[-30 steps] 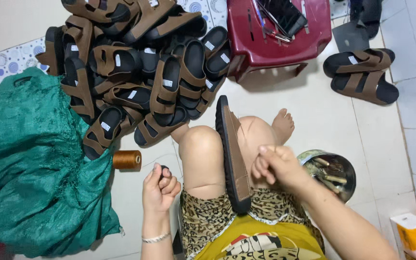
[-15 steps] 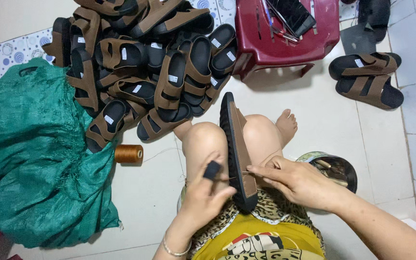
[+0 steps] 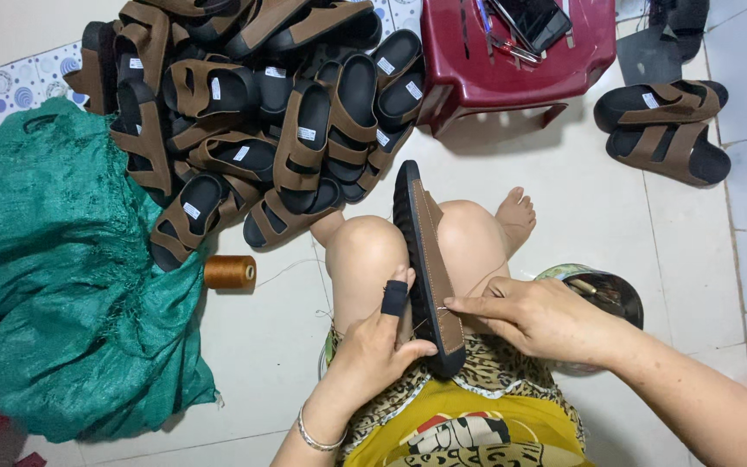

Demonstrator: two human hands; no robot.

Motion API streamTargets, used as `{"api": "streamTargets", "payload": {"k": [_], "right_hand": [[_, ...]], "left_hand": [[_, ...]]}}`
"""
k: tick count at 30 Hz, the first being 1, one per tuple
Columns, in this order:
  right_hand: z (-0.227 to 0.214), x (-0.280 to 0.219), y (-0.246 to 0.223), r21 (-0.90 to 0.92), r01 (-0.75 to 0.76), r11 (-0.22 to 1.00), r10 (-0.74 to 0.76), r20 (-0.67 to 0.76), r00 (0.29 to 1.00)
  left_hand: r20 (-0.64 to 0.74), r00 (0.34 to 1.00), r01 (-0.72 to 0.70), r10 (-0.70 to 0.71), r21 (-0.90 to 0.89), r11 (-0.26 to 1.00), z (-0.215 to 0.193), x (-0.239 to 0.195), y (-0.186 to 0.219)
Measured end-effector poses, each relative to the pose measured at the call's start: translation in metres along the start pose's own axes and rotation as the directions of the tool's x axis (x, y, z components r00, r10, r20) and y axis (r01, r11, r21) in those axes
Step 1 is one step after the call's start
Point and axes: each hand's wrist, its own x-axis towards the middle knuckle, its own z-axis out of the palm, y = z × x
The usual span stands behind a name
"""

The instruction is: The person sits on the floor and sews a brown sandal using a needle and thread. They repeatedly push the needle through the sandal sole and pull the thread to secure the stitching.

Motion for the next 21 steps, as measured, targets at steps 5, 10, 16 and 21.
{"api": "streamTargets", "payload": {"k": [5,10,16,21], "right_hand": [[-0.006,0.001,-0.006,-0.137,-0.036,0.990,0.046,0.073,0.996],[0.001,-0.002,-0.013,-0.302,-0.062,0.951,0.104,0.126,0.987],[-0.002,0.007,-0.019,-0.304,-0.088,0.949,0.140,0.154,0.978],[0.000,0.028,-0.024,-0.130,-0.082,0.988,0.093,0.077,0.993]], "left_hand": [[-0.031,0.999,0.029,-0.027,0.064,0.998,0.013,0.000,-0.008],[-0.129,0.991,-0.005,0.028,0.169,0.986,0.029,0.000,-0.012],[-0.250,0.961,-0.054,0.117,0.245,0.968,0.037,-0.002,-0.020],[-0.278,0.941,-0.103,0.195,0.313,0.944,0.045,0.001,-0.028]]}}
